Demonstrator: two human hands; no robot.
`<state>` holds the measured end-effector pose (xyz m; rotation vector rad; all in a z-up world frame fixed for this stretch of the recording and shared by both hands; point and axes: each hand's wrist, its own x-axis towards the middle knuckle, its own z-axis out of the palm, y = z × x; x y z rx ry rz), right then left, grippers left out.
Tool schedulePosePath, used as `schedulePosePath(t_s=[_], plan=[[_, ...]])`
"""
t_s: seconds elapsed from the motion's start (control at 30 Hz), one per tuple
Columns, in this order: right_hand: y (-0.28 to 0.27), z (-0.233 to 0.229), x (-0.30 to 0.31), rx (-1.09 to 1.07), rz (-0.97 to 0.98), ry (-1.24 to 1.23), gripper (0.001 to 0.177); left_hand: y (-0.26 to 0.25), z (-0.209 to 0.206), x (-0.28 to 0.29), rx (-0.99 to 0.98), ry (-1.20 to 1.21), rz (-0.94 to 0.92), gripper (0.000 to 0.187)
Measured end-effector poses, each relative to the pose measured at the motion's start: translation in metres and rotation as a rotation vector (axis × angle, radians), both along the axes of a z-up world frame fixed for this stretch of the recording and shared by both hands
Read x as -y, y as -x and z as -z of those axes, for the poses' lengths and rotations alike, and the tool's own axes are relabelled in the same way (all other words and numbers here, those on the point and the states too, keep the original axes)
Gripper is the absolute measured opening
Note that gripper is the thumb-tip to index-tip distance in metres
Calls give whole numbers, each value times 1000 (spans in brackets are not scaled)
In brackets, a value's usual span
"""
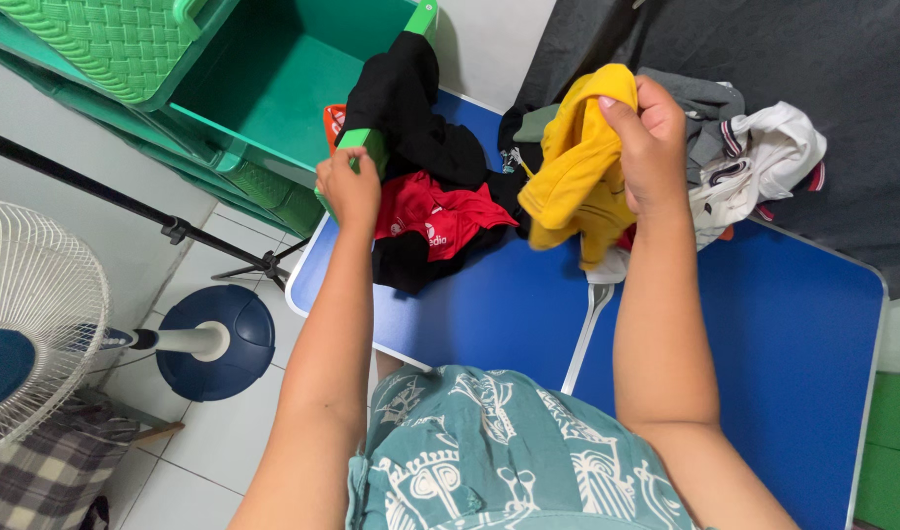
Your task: The person removes various pieces of clothing from the drawers of a green plastic storage unit and places them onto a blue table, handling items such as shirts and pants one at a time.
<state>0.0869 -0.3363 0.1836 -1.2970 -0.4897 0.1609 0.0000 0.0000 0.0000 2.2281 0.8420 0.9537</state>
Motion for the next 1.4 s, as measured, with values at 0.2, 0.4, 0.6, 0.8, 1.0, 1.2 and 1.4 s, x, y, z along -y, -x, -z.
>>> schedulePosePath(t_s=[0.2, 0.4, 0.6, 0.8, 1.0, 1.2, 1.4], plan=[[-2, 12, -7, 25, 62, -1, 7, 13, -1, 24, -117, -272, -63, 31], [-3, 27, -20, -29, 70, 20, 7, -38, 62, 4, -63, 132, 323, 51], [-1, 55, -46, -97, 4, 127, 11, -84, 102, -16, -189, 338, 398, 79], [4, 70, -59, -92, -52, 224, 17, -93, 96, -17, -181, 600, 402, 73], [9, 67, -64, -126, 67, 188, 44, -97, 69, -13, 38, 722, 433, 48], [2, 77, -68, -79, 198, 199, 50, -113, -15, 3, 482, 884, 628, 37], [-9, 80, -66, 101, 212, 313, 58, -102, -114, 23, 687, 983, 888, 29]])
